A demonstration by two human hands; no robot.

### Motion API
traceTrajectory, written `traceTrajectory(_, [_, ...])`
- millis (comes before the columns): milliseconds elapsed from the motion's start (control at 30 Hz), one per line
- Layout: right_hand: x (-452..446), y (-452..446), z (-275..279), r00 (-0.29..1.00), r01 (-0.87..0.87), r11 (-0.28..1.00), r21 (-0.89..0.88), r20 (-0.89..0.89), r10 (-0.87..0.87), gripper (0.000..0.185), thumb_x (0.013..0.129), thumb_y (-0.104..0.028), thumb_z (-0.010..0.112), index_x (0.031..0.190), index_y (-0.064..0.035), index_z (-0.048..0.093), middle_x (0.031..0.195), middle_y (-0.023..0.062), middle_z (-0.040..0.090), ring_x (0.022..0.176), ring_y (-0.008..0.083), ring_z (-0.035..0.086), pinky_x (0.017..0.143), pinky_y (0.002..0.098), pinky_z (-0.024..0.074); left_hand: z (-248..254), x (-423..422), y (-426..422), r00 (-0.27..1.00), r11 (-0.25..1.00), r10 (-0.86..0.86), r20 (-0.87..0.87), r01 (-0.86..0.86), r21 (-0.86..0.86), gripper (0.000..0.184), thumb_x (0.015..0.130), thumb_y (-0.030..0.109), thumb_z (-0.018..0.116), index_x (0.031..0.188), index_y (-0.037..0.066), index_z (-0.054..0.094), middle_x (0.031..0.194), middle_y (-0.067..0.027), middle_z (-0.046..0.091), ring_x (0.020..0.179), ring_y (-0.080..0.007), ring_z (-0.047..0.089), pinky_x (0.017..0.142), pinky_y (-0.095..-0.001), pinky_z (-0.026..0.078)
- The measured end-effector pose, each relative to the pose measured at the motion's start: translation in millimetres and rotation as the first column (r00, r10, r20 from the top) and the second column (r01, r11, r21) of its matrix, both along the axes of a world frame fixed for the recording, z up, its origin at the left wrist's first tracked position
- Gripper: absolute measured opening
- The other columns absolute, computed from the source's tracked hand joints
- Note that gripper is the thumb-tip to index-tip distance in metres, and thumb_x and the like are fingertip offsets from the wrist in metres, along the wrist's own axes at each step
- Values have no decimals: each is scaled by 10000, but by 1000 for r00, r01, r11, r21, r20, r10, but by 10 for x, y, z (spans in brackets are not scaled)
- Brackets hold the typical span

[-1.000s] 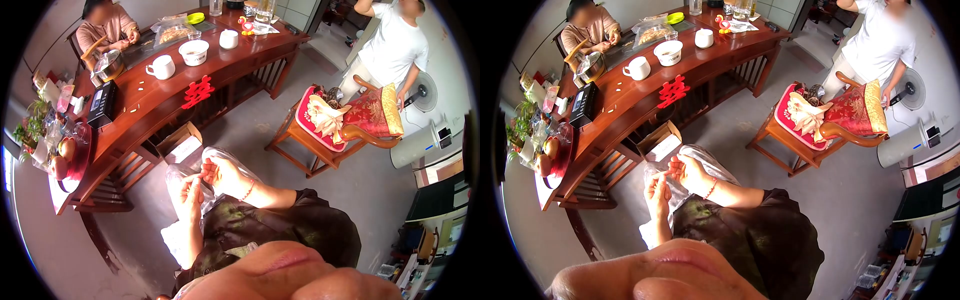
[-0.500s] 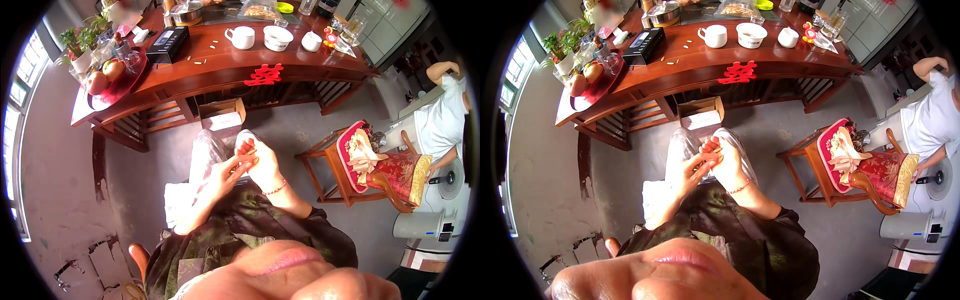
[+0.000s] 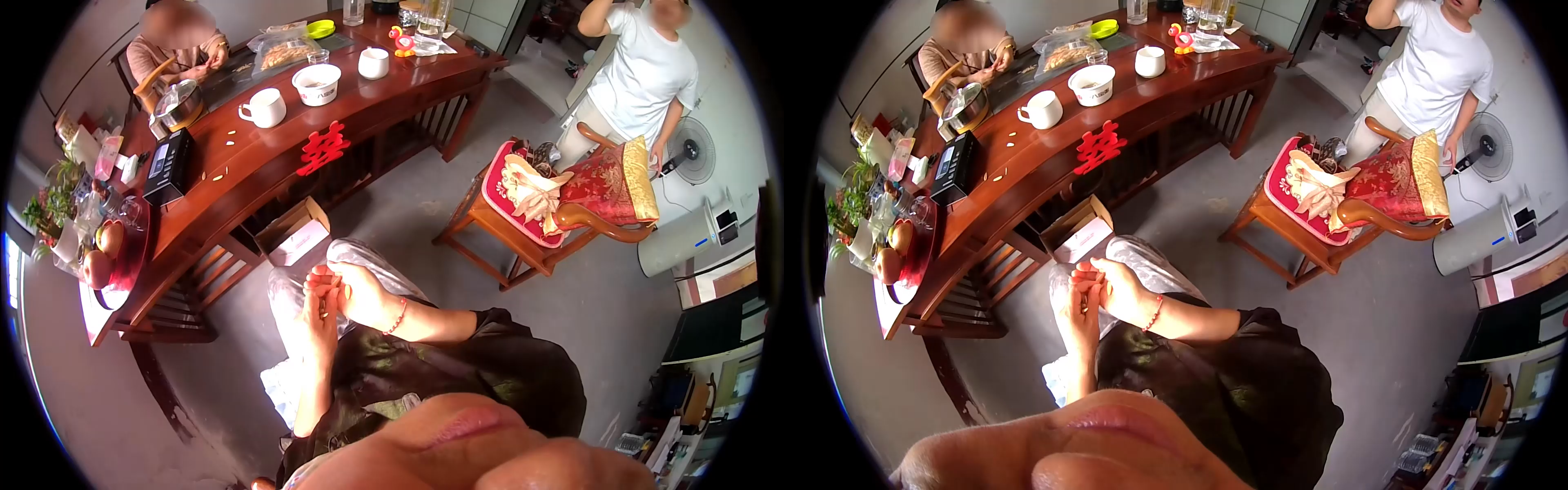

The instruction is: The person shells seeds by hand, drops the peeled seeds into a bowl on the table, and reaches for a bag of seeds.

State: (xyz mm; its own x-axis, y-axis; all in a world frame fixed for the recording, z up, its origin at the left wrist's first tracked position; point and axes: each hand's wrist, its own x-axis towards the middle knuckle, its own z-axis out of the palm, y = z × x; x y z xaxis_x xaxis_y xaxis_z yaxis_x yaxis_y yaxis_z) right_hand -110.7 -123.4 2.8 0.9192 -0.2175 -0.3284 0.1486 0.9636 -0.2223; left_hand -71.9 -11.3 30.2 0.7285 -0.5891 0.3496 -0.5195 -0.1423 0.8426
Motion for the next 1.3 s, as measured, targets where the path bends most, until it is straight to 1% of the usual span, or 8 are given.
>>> traceTrajectory(133, [-14,3,52,1000,-19,1000,5,25,18,275,967,-192,439,1020,51,556,1034,182,622,1001,299,608,939,393,471,-61,59,90,998,989,-14,62,5,147,123,881,154,660,938,49,630,716,-97,658,595,-180,653,557,-287,488])
traceTrajectory(233, [-16,-16,89,994,-93,995,-30,58,94,296,965,-200,446,1068,58,548,1038,178,622,1007,305,610,951,393,466,-112,62,84,995,998,54,86,-57,40,130,878,166,664,929,48,641,673,-102,642,547,-199,633,530,-301,470])
traceTrajectory(300, [-10,-56,82,985,-120,992,-45,116,124,300,966,-165,436,1124,70,534,1103,194,599,1081,312,580,982,393,445,-102,66,77,992,996,90,83,-91,2,132,876,163,666,929,44,644,668,-85,621,537,-172,590,528,-292,459])
traceTrajectory(367, [-48,-46,110,988,-146,984,-100,25,149,283,968,-163,442,1107,57,554,1109,174,605,1081,286,587,967,380,458,-143,80,118,979,979,193,-60,-196,-55,86,881,73,648,903,-8,631,648,-9,539,579,-50,442,535,-207,373])
traceTrajectory(500, [-61,-20,143,966,-259,904,-340,-80,247,193,940,-145,540,1063,-18,617,921,38,630,767,115,592,737,251,505,-277,196,105,942,927,162,-292,-247,-282,94,929,95,603,892,10,617,683,55,521,568,4,369,491,-160,274])
traceTrajectory(733, [-59,60,198,948,-305,891,-335,-21,317,170,947,-198,576,999,-52,647,829,5,607,665,68,539,575,195,450,-124,112,106,780,854,-48,-624,-292,-431,85,932,108,597,955,29,621,681,41,566,520,13,390,468,-147,263])
traceTrajectory(967, [-91,-16,175,946,-320,844,-431,-89,313,163,946,-216,583,888,-70,630,685,-27,539,500,33,420,418,168,309,-129,202,183,673,903,-182,-717,-173,-392,147,915,101,584,1009,-9,609,726,3,583,476,-2,363,423,-160,245])
traceTrajectory(1300, [-103,-51,378,937,-344,723,-599,-167,307,127,909,-170,639,889,-51,601,649,-36,519,479,15,420,402,152,283,-100,235,242,605,881,-258,-753,-171,-440,154,895,136,617,975,6,611,634,39,512,467,-20,361,426,-182,264])
